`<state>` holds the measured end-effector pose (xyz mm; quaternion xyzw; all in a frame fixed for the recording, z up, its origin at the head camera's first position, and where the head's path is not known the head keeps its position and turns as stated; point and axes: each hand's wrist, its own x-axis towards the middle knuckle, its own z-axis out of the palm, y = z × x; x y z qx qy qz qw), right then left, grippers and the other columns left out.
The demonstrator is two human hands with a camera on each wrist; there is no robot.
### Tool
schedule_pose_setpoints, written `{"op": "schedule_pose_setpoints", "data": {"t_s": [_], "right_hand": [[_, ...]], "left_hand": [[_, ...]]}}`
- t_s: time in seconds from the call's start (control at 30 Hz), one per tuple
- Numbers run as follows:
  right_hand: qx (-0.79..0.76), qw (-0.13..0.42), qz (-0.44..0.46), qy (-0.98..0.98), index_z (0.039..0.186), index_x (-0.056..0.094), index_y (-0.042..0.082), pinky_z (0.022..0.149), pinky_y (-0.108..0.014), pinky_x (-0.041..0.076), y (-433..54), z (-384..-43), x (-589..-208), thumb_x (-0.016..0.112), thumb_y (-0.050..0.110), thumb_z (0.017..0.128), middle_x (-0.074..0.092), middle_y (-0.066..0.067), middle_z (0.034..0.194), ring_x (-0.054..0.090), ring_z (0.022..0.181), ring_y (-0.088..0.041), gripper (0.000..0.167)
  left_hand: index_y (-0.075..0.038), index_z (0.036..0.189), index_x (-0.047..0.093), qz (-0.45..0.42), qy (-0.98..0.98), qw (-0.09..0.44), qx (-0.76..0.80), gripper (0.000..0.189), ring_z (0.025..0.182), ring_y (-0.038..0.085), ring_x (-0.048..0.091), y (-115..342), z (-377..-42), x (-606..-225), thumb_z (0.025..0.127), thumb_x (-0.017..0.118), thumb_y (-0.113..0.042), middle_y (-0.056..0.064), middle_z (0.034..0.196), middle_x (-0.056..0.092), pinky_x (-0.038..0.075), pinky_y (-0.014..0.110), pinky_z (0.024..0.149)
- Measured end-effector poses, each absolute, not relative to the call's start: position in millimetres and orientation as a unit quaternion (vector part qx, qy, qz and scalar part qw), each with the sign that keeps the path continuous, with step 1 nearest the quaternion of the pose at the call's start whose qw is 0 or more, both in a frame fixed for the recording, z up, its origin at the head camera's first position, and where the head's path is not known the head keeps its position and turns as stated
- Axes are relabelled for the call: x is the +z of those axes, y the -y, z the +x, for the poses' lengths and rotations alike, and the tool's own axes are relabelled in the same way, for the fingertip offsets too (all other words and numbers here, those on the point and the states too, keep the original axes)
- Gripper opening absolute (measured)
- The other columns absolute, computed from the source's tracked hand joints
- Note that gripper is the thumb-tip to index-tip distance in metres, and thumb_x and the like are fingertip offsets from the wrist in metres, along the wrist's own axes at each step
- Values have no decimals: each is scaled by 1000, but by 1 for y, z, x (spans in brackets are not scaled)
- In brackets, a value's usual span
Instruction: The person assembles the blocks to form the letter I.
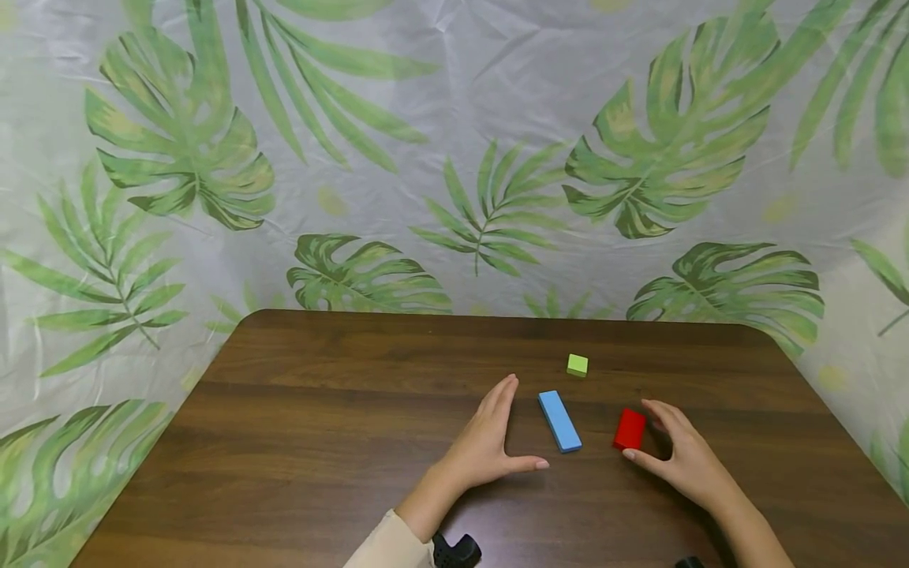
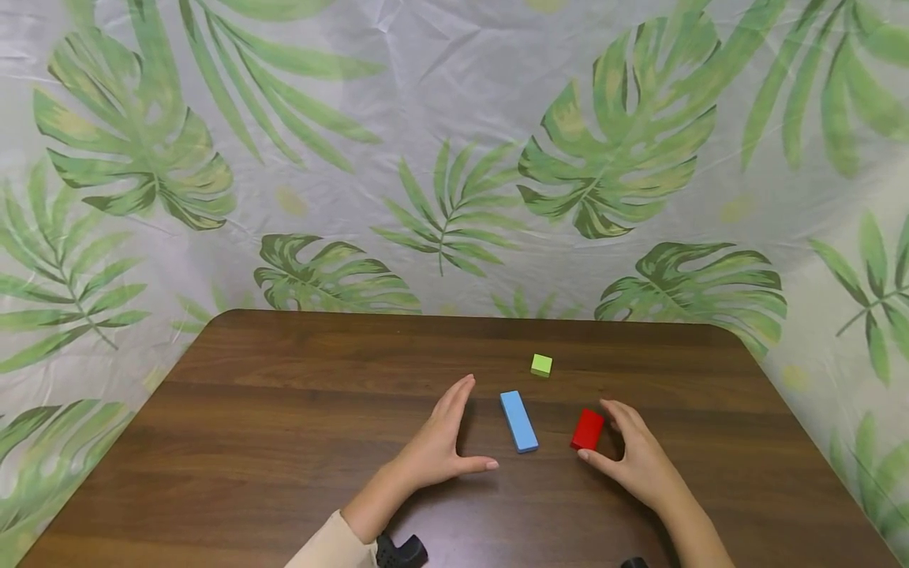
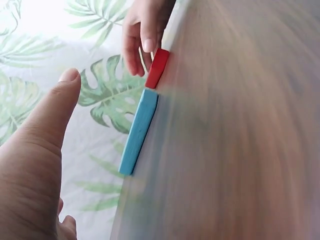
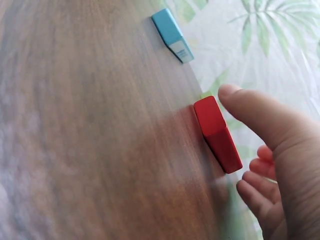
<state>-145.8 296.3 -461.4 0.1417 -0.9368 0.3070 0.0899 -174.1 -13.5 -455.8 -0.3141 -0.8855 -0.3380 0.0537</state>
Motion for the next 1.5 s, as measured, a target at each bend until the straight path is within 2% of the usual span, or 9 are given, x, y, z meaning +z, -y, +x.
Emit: {"op": "schedule_pose_setpoints", "data": {"t_s": [0.23,0.53,0.77,1.1,1.5], "right_hand": [[302,67,132,942,132,33,-6,82,-52,41,-297,-147,-463,71,36,76,34,-24,128,49,103,-42,79],[304,56,126,943,132,34,-6,84,-55,38,-300,-149,-466,69,37,78,36,-23,127,48,105,-42,78],[303,52,126,943,131,35,-6,84,-54,38,-301,-149,-467,69,37,78,36,-22,127,47,106,-41,76],[299,64,131,943,129,38,-6,83,-54,39,-300,-149,-469,70,35,77,38,-22,124,48,103,-40,73],[297,72,136,942,127,42,-5,82,-53,40,-301,-150,-468,72,33,76,40,-21,123,48,104,-40,70]], "left_hand": [[-13,145,3,-302,889,42,-341,110,133,19,15,0,-176,-458,68,62,-63,5,148,9,30,40,99],[-7,144,8,-278,890,2,-361,111,132,23,17,-16,-180,-467,66,63,-64,9,147,12,30,39,99],[-5,144,11,-263,888,-27,-376,109,132,24,18,-24,-183,-472,66,68,-58,10,147,14,29,39,100],[-3,142,19,-239,906,-29,-349,105,130,23,25,-34,-186,-471,66,72,-53,10,144,23,28,33,100],[-3,140,24,-233,915,-12,-328,98,128,22,28,-41,-189,-474,68,72,-50,10,141,30,30,33,99]]}}
